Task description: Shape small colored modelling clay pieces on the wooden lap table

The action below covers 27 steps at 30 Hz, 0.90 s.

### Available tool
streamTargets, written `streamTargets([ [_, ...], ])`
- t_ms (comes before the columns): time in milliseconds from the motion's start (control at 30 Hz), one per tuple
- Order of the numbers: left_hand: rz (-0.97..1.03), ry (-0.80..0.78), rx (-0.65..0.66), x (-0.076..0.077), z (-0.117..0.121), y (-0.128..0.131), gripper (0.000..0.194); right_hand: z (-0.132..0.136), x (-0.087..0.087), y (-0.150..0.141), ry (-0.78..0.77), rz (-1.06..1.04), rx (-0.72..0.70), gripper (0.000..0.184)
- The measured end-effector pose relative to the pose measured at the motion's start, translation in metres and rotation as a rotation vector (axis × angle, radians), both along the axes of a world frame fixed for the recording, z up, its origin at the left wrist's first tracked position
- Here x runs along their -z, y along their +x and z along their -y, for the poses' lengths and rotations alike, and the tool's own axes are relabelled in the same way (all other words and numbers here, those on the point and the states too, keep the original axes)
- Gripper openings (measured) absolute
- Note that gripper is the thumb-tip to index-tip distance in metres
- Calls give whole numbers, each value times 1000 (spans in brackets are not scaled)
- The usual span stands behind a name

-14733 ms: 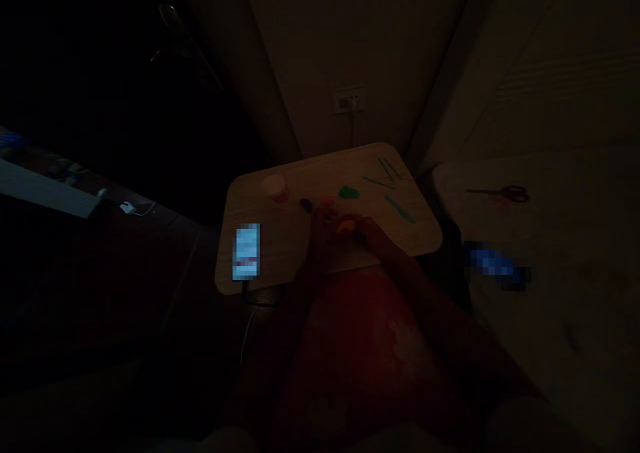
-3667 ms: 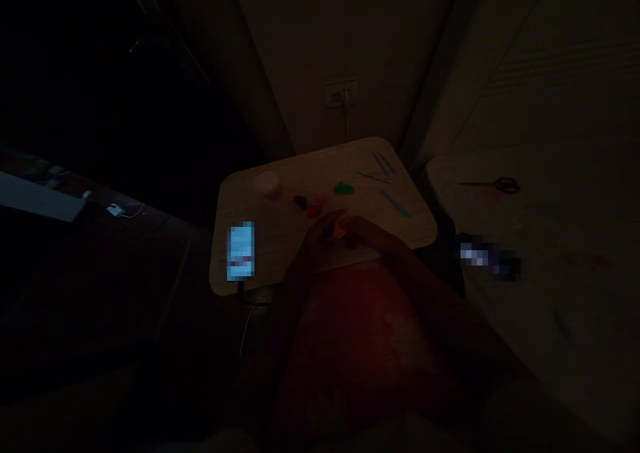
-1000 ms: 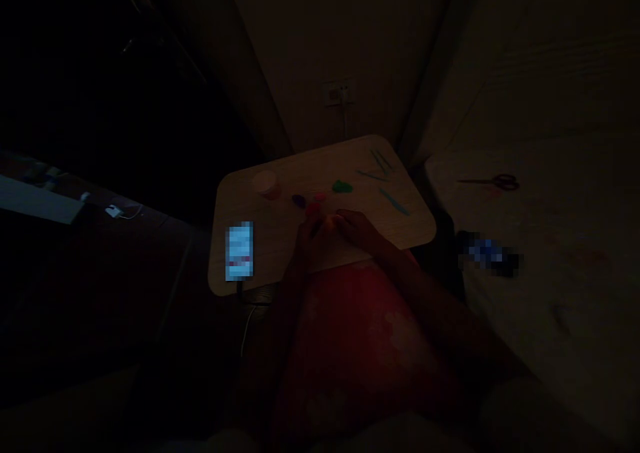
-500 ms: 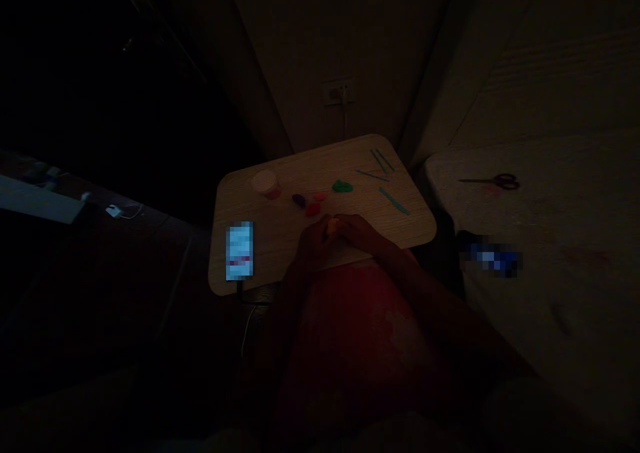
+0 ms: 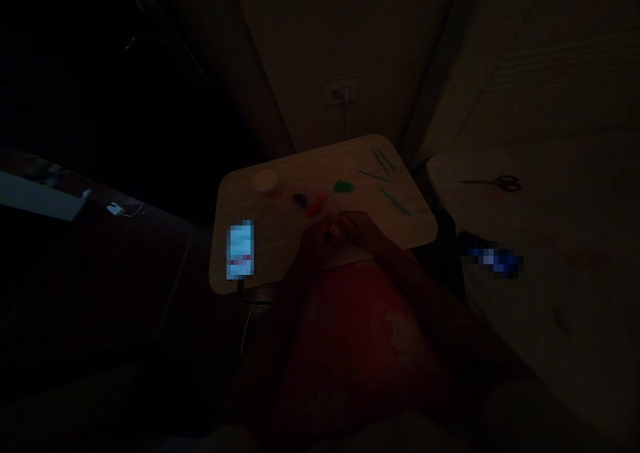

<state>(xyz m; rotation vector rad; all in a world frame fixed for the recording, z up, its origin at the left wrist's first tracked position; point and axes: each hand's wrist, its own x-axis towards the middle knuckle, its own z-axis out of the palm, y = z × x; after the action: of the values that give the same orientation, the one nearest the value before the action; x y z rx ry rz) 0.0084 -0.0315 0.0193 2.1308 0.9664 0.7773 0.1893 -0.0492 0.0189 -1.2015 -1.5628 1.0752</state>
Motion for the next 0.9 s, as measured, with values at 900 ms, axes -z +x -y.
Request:
streamTargets([
  [900, 292, -194, 17, 5, -8, -3, 61, 3, -1, 10, -229, -175, -255, 55],
])
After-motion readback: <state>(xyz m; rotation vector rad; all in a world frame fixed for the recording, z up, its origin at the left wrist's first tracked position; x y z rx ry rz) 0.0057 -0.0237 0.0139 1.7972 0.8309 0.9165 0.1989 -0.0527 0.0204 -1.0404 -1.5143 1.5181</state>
